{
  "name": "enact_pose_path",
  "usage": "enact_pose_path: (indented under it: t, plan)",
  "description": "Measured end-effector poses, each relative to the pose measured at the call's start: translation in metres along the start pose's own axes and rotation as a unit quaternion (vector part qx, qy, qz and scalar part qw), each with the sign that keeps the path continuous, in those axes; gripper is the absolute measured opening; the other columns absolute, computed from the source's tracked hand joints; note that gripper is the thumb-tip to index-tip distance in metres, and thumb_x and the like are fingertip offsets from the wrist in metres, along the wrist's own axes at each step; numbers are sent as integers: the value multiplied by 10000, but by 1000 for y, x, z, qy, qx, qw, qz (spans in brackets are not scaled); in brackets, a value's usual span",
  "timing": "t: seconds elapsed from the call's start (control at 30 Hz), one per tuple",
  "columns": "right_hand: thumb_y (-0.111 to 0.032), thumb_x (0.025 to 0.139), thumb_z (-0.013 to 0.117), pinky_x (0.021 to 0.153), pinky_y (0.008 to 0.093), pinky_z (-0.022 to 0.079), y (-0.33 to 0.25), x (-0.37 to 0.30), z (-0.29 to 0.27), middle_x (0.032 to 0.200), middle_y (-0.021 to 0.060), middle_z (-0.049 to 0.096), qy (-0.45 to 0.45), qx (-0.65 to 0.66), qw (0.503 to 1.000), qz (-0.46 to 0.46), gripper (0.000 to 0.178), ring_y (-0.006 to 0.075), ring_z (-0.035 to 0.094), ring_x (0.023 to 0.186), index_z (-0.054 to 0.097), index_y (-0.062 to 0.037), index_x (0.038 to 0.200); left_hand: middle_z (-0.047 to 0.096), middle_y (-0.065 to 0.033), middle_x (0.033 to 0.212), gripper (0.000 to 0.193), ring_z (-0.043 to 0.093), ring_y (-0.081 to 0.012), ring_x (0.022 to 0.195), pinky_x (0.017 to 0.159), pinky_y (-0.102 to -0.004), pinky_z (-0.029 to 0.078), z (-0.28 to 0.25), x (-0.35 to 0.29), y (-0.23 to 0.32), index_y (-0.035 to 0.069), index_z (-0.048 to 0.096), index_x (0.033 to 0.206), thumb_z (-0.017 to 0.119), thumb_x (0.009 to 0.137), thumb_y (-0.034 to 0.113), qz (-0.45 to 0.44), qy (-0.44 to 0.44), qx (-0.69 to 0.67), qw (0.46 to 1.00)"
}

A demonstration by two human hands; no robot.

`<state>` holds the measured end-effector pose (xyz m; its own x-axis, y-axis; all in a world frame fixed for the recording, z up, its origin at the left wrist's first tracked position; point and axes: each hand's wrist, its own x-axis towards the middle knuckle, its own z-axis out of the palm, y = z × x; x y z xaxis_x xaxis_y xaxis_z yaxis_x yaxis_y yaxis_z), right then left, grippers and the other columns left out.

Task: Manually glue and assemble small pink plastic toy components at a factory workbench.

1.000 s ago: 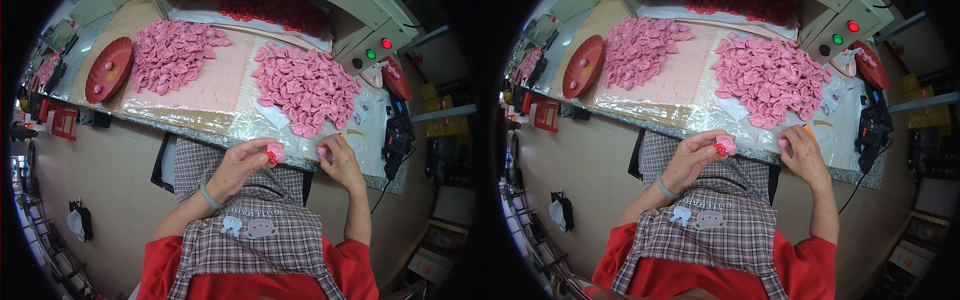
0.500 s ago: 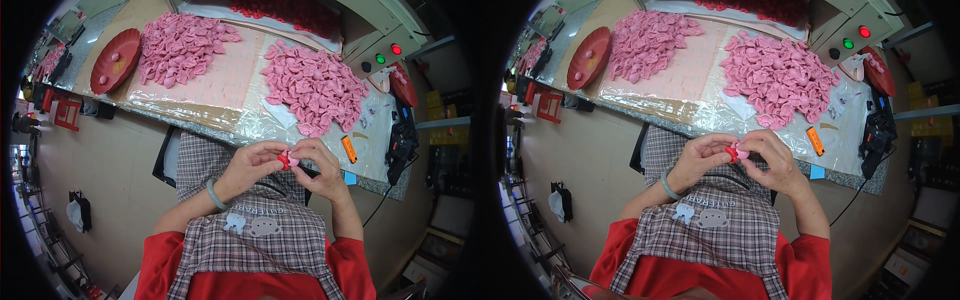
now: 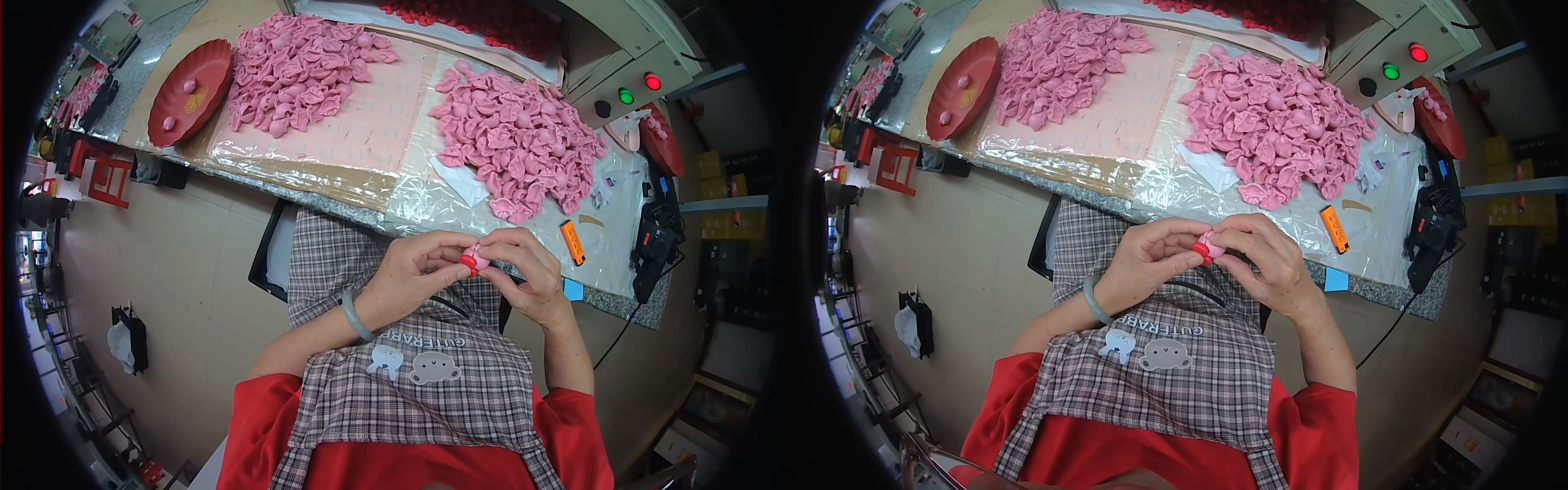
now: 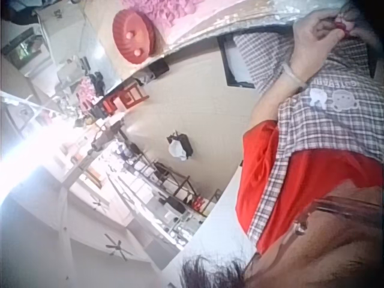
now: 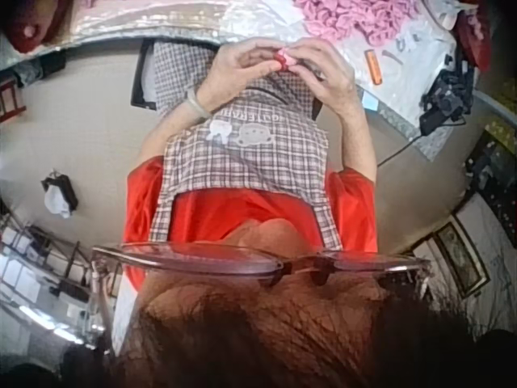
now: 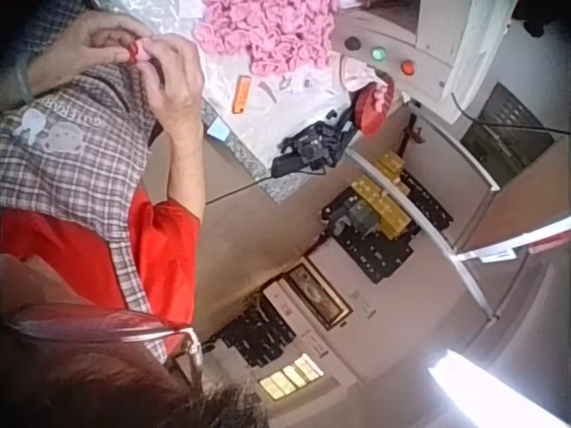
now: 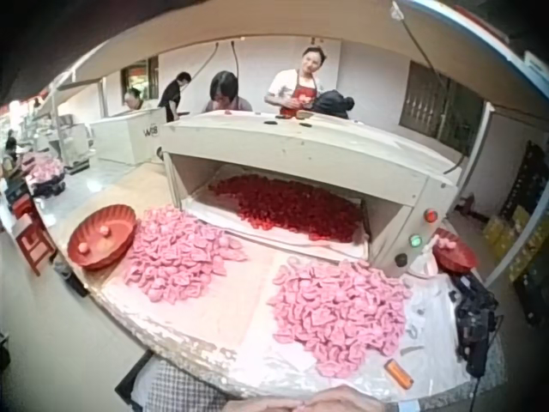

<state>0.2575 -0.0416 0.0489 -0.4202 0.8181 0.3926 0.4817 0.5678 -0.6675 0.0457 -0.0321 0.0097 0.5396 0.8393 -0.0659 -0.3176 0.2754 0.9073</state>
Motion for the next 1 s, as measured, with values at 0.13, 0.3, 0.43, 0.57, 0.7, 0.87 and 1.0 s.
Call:
enact_pose_path:
  t: [0.13,0.3,0.43,0.57,0.7,0.87,1.0]
  plan:
    - [17,737,767,743,337,564,1,-1,1,1040,112,656,13,3,1000,-10,308,258,671,900,681,-29,1030,664,-125,1147,328,681,-168,991,843,-270,578,0,1,3,-43,605,1225,653,903,-1,39,3,50,998]
    - [17,741,765,743,338,568,4,-1,2,1037,114,669,21,-2,1000,-22,279,258,676,900,693,-20,1009,648,-130,1171,344,680,-186,1011,867,-288,583,-1,2,5,-20,620,1221,663,880,-31,106,0,163,981]
    - [15,742,764,744,341,571,3,2,3,1027,121,678,25,-30,998,-54,273,263,680,900,702,-14,1007,653,-139,1165,354,685,-194,1001,850,-291,589,0,1,4,-15,626,1216,674,865,-34,129,8,185,974]
    - [30,711,779,766,331,565,3,3,4,1020,122,683,24,-25,998,-55,304,263,681,909,712,-22,1002,662,-141,1156,352,689,-197,997,835,-294,593,0,-1,4,-13,643,1196,691,848,-35,156,27,227,961]
    - [14,748,760,753,341,573,6,3,8,1033,126,672,26,-23,997,-66,308,267,677,900,710,-17,1051,670,-129,1122,353,698,-192,945,802,-288,594,0,1,-1,-23,623,1203,683,856,-23,197,38,263,944]
    - [-15,748,777,773,341,558,8,5,7,1123,135,624,25,46,999,6,404,272,656,940,696,-28,1143,657,-120,1131,396,674,-165,985,858,-269,560,-1,1,-2,-13,577,1285,662,899,-5,43,33,-4,999]
    - [-44,717,806,836,353,533,6,13,12,1147,140,619,27,30,999,8,469,276,643,982,679,-30,1168,641,-123,1162,430,627,-160,1077,911,-297,523,-6,10,-1,10,488,1381,594,977,111,-19,24,-135,990]
